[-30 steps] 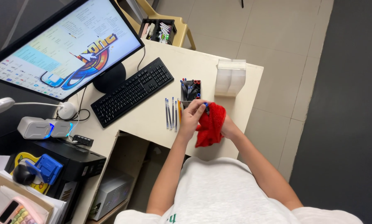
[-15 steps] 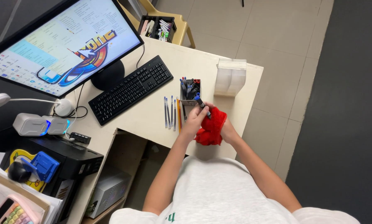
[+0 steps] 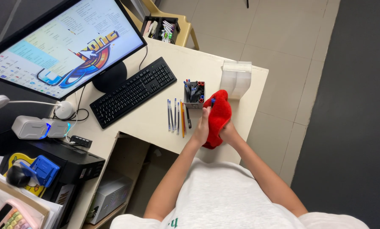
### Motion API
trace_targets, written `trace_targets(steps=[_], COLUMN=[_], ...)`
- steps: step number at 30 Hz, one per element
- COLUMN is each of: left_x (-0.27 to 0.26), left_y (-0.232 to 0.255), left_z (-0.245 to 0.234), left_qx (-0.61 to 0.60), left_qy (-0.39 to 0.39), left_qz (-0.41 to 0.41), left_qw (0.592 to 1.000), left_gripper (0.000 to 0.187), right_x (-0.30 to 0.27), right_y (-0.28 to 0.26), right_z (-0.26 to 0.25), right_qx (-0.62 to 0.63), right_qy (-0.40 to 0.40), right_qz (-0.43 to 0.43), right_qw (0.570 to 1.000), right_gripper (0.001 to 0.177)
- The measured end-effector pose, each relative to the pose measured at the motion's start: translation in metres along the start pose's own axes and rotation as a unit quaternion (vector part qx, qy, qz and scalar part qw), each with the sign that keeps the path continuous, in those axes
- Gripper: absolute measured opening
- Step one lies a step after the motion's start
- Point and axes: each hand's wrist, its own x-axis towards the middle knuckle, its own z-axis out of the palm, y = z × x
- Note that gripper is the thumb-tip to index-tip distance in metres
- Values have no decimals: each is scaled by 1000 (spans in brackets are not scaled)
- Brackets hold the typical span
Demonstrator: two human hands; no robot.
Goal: The person wipes a white plastic organizer with a red cloth, then places it on the desk. They proceed to pick up several pens and markers from a pen holder, wipe each one individually with the cloth, and place them on the desk surface.
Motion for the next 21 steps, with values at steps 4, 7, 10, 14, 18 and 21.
trace_targets(steps=[4, 7, 10, 14, 18, 21], left_x=[-15, -18, -19, -17, -17, -24], left_y=[43, 32, 14, 17, 18, 66], left_z=[2, 4, 8, 0, -26, -35], left_qx=[12, 31, -5, 11, 79, 105], left_qy=[-53, -67, -31, 25, 34, -7], left_qz=[-29, -40, -24, -2, 23, 65], left_qw=[998, 996, 999, 1000, 996, 992], left_gripper=[96, 89, 75, 53, 39, 33], right_x=[9, 19, 20, 22, 21, 26], right_y=[-36, -52, -51, -54, -59, -122], right_z=[-1, -4, -6, -12, -28, -37], right_qx=[21, 5, -59, -71, -64, -81], right_qy=[42, 99, 139, 131, 46, -30], right_qz=[-30, -15, -28, -20, -46, -110], right_qw=[998, 995, 988, 989, 996, 990], right_gripper=[43, 28, 20, 17, 18, 35])
